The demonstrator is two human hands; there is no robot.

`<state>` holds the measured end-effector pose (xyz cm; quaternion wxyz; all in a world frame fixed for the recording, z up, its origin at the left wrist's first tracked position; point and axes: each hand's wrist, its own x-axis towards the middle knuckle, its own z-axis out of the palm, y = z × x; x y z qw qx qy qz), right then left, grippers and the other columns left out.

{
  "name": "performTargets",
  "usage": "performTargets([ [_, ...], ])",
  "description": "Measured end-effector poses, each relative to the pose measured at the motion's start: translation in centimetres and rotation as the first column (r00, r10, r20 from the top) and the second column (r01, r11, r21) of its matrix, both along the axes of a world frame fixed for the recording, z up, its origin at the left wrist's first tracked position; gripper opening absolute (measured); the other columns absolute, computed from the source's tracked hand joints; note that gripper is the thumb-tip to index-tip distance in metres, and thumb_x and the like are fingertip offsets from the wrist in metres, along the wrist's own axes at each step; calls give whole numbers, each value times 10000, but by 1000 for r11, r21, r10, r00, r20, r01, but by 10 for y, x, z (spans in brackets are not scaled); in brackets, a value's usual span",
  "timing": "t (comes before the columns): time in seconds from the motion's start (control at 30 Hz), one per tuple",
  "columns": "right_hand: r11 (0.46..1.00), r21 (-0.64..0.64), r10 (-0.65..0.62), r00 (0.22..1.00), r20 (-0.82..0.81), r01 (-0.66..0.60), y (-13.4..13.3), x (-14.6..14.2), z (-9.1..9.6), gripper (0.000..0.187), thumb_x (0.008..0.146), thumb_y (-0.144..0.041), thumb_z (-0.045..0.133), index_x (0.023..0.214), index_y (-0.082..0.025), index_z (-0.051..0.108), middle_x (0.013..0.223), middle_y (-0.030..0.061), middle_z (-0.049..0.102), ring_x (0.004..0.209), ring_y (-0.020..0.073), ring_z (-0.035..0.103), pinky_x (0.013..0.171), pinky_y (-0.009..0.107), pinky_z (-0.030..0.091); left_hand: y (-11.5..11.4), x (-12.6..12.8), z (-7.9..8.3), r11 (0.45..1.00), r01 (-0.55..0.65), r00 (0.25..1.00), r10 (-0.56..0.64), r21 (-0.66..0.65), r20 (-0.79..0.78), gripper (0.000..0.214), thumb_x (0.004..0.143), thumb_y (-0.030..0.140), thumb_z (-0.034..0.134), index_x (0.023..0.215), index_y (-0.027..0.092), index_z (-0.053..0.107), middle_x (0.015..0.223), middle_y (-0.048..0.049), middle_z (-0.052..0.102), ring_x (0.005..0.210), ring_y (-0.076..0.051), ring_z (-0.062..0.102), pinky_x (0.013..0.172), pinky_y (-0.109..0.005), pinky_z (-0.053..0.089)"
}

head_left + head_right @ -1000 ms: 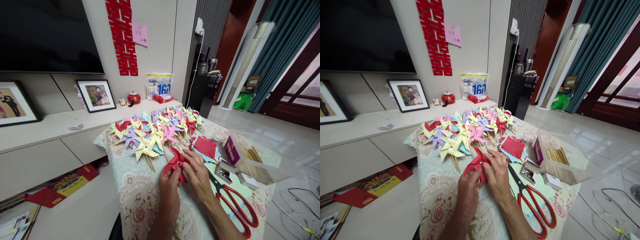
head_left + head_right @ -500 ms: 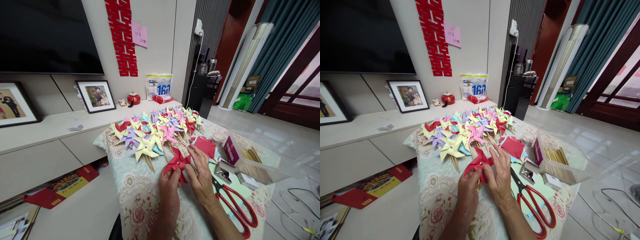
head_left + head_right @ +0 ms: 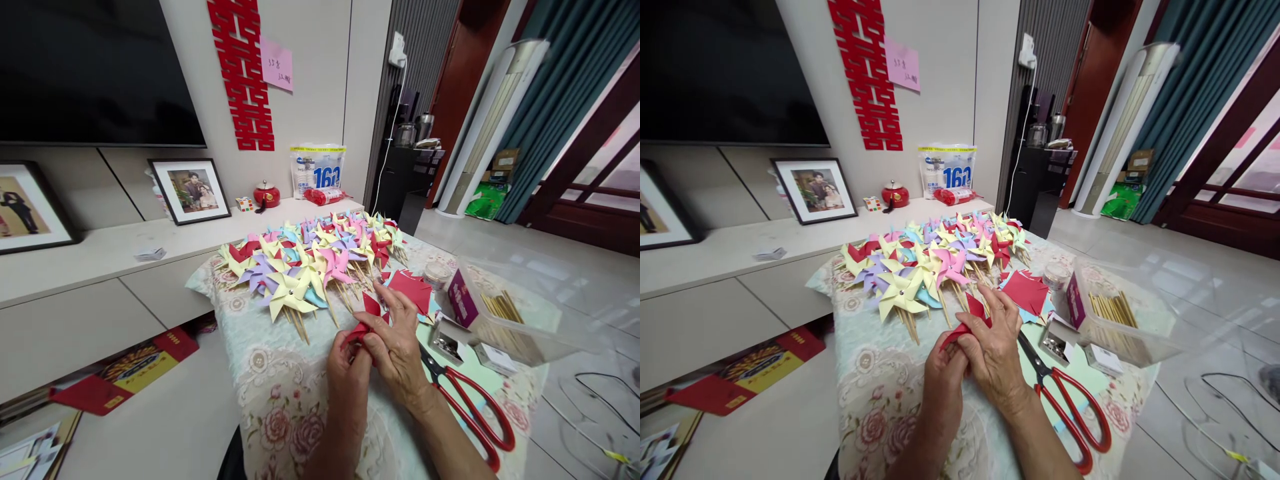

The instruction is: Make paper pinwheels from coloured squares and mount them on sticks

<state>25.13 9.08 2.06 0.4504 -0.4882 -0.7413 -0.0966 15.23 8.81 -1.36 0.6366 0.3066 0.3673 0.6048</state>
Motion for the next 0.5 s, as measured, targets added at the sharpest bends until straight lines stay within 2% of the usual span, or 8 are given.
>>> performTargets([
  [0.27,1000,7,-13,1000,18,13,1,1,-2,259,981,-230,487,1072,-220,729,1517,120,418,1331,372,346,1046,610,327,-1,0,3,1000,-11,999,10,15,34,114,701,212,704,783,164,640,650,31,604,595,-115,500,568,-225,401],
  [0.37,1000,0,-4,1000,-12,4,-1,1,1,311,989,-225,454,1214,-222,668,1528,128,396,1342,359,352,1061,599,313,-1,-3,3,1000,-9,1000,9,3,24,89,740,246,701,757,172,654,621,33,568,558,-111,465,534,-227,373],
  [0.43,1000,12,-28,996,-87,29,-5,1,2,353,990,-227,457,1316,-213,592,1456,147,460,1302,334,406,1045,568,334,1,-6,4,999,-27,999,28,-26,41,95,765,271,701,763,181,674,625,16,582,550,-124,477,521,-238,369],
  [0.5,997,30,-68,981,-184,75,-8,0,2,326,977,-232,509,1293,-206,585,1276,134,570,1183,296,492,984,507,387,3,-8,4,997,-72,994,75,-38,84,90,773,280,705,771,192,687,667,-15,633,577,-149,529,532,-252,391],
])
